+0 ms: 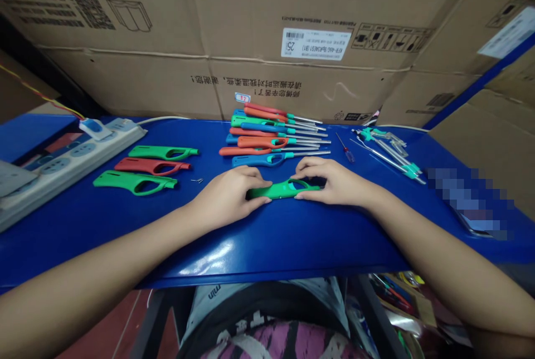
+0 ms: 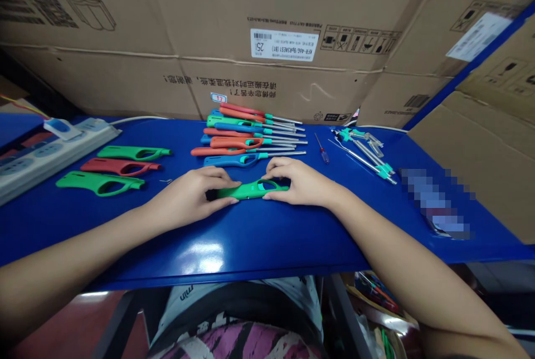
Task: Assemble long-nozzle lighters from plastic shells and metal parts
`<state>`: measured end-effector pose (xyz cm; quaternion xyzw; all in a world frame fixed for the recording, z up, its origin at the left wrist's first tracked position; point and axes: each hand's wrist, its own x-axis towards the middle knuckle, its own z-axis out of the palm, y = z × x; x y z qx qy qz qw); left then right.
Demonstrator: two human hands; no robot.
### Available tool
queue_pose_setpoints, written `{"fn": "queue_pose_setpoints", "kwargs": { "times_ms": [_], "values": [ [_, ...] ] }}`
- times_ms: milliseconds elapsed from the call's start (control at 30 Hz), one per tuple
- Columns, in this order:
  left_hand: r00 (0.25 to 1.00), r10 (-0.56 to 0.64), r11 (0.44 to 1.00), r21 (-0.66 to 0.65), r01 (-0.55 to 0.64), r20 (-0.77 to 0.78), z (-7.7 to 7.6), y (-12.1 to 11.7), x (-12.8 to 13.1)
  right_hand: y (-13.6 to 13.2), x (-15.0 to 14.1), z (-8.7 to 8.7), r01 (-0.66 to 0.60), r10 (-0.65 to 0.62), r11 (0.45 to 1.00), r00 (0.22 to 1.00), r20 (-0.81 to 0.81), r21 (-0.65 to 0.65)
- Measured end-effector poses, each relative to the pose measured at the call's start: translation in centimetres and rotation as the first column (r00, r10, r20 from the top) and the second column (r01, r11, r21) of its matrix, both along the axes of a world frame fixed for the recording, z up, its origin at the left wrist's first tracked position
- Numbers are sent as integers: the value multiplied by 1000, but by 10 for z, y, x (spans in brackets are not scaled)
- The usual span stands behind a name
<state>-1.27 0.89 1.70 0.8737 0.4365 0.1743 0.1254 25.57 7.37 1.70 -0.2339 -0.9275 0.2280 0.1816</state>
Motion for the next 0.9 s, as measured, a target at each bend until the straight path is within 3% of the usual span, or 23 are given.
{"fn": "queue_pose_setpoints", "kwargs": {
  "times_ms": [133, 300, 500, 767, 900],
  "values": [
    [999, 8, 999, -36, -7, 40, -3, 1, 0, -1, 0, 1, 24, -25, 999, 998, 51, 27],
    [1000, 21, 1000, 13, -21, 1, 0, -3, 1, -2, 1, 1, 29, -32, 998, 998, 48, 57],
    [1000, 21, 1000, 15, -21, 0, 3, -5, 2, -2, 3, 4, 21, -23, 999, 999, 41, 42],
    [1000, 16, 1000, 0, -16, 13, -4, -2, 2, 0, 1, -2, 24, -23, 1000, 999, 41, -19],
    [1000, 13, 1000, 13, -12, -11, -3, -4, 4, -2, 0, -1, 25, -25, 1000, 997, 72, 11]
  ]
}}
